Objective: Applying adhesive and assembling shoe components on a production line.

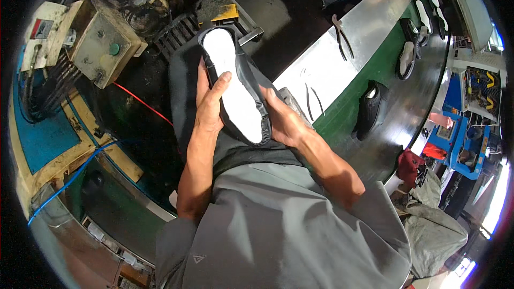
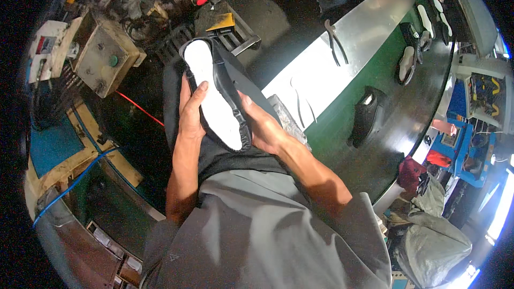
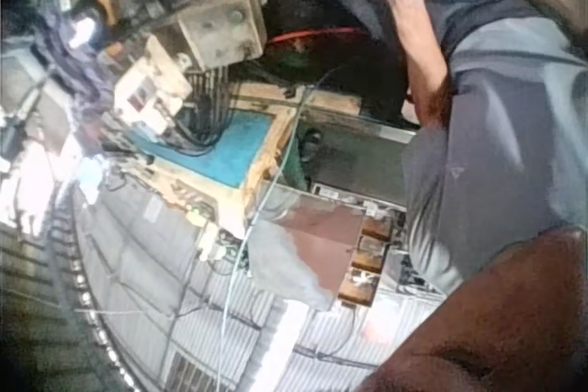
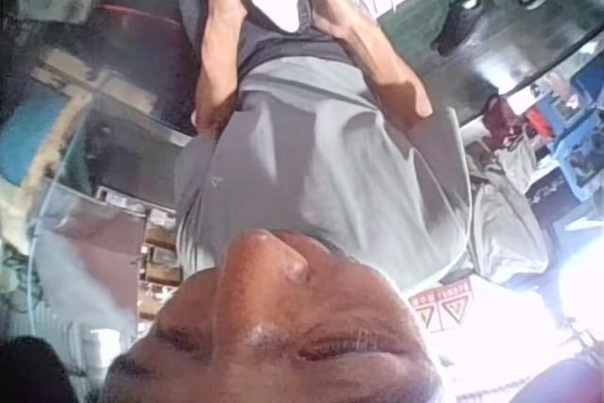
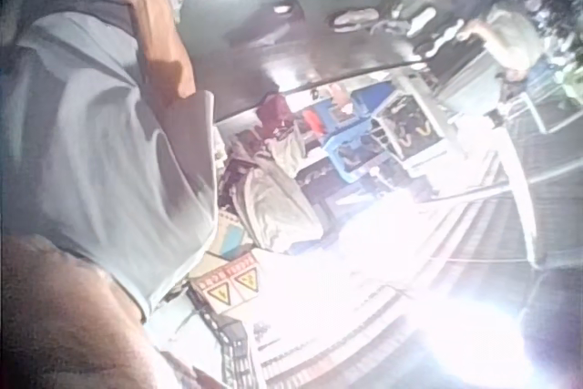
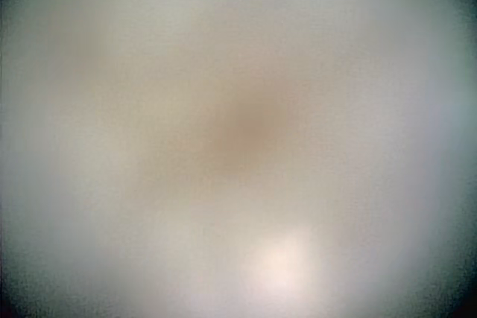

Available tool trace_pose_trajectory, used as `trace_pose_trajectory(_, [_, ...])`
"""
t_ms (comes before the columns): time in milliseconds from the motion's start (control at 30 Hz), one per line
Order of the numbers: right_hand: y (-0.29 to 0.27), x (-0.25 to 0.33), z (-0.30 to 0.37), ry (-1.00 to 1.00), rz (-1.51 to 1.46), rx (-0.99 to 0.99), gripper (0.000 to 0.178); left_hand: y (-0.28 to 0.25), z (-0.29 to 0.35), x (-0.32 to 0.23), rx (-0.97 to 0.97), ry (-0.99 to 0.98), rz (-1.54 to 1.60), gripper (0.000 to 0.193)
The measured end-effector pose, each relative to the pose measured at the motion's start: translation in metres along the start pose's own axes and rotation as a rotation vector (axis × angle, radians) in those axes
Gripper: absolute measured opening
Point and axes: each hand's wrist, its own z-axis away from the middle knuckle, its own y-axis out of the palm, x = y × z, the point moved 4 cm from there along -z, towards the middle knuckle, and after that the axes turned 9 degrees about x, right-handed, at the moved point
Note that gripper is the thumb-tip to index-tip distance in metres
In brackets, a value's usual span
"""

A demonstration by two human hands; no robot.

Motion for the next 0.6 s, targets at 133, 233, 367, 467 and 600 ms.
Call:
trace_pose_trajectory(133, [-0.013, -0.010, -0.016, -0.098, 0.528, -0.019, 0.083, -0.007, 0.009, 0.002, -0.074, 0.017, -0.005, 0.088])
trace_pose_trajectory(233, [-0.004, -0.005, -0.015, -0.066, 0.429, 0.008, 0.080, -0.015, 0.012, 0.005, -0.108, 0.038, -0.003, 0.089])
trace_pose_trajectory(367, [-0.008, -0.007, -0.004, -0.045, 0.144, 0.031, 0.074, -0.006, 0.011, 0.004, -0.098, 0.020, 0.036, 0.075])
trace_pose_trajectory(467, [-0.016, -0.008, -0.003, -0.128, 0.511, -0.086, 0.072, -0.003, 0.010, 0.010, -0.184, 0.000, 0.010, 0.077])
trace_pose_trajectory(600, [-0.024, 0.005, -0.012, -0.192, 0.940, -0.109, 0.068, -0.003, 0.011, 0.009, -0.271, -0.011, -0.060, 0.079])
